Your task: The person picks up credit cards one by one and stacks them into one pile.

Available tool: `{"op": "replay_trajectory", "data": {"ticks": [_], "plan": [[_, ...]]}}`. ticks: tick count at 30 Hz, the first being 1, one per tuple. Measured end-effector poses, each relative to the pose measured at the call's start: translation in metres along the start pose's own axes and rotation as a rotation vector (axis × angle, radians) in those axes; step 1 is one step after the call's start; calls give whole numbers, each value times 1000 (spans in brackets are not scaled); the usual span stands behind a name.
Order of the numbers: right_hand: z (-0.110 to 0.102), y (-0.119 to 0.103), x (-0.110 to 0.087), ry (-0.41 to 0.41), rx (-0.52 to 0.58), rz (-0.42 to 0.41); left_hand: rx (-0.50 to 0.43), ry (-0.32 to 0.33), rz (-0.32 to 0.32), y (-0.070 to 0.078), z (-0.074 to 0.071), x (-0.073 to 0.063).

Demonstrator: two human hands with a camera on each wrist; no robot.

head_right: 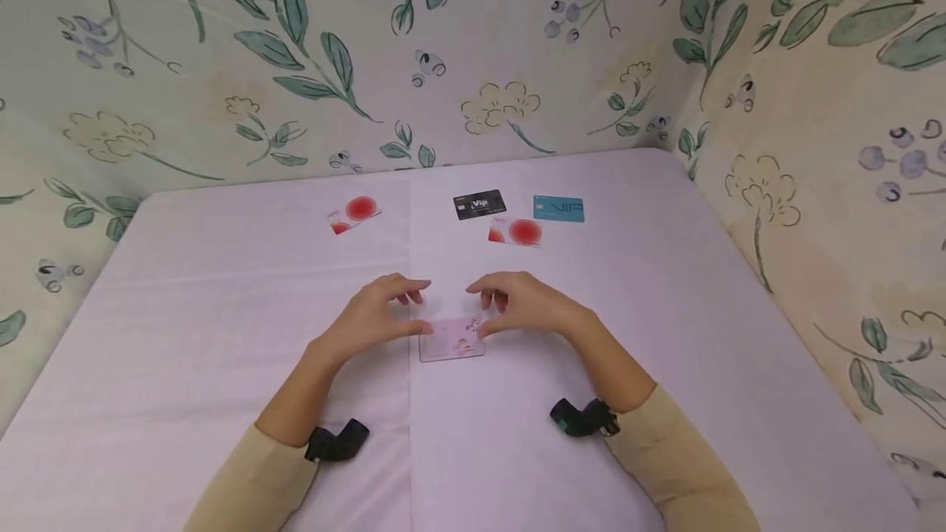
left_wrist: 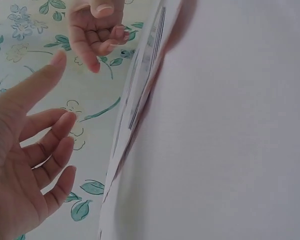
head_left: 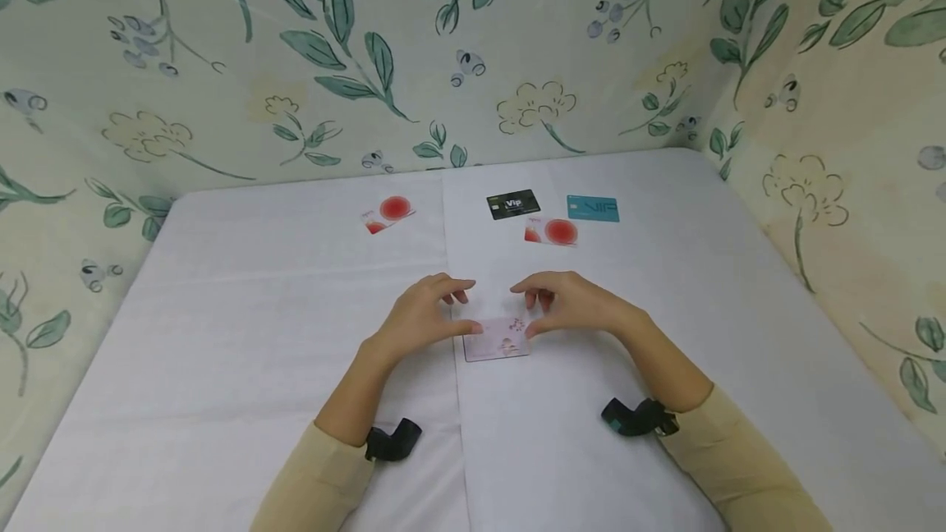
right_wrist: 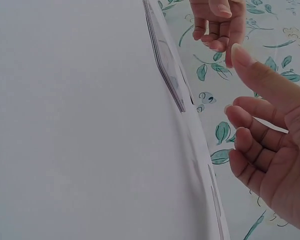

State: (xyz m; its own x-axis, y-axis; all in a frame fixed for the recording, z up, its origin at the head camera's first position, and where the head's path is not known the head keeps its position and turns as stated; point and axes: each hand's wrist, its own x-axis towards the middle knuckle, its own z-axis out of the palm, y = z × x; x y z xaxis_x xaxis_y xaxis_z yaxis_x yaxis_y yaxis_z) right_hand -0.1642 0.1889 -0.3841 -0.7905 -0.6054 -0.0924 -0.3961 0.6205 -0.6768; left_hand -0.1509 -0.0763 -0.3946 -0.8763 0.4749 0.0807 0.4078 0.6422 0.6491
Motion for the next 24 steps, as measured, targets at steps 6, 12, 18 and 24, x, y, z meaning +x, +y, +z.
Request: {"op": "replay_trajectory", "data": {"ticks": [6,12,18,24], "plan": [[-7,2,2,84,45,-19,-51,64,15,7,-5,8],[-13,11,6,159,56,-43,-127,178,52,18,-6,16],[-23,16,11,226,59,-14,-233,306,93,29,-6,29],[-36,24,17,296,99,-22,-283,325,62,37,-6,40]]}}
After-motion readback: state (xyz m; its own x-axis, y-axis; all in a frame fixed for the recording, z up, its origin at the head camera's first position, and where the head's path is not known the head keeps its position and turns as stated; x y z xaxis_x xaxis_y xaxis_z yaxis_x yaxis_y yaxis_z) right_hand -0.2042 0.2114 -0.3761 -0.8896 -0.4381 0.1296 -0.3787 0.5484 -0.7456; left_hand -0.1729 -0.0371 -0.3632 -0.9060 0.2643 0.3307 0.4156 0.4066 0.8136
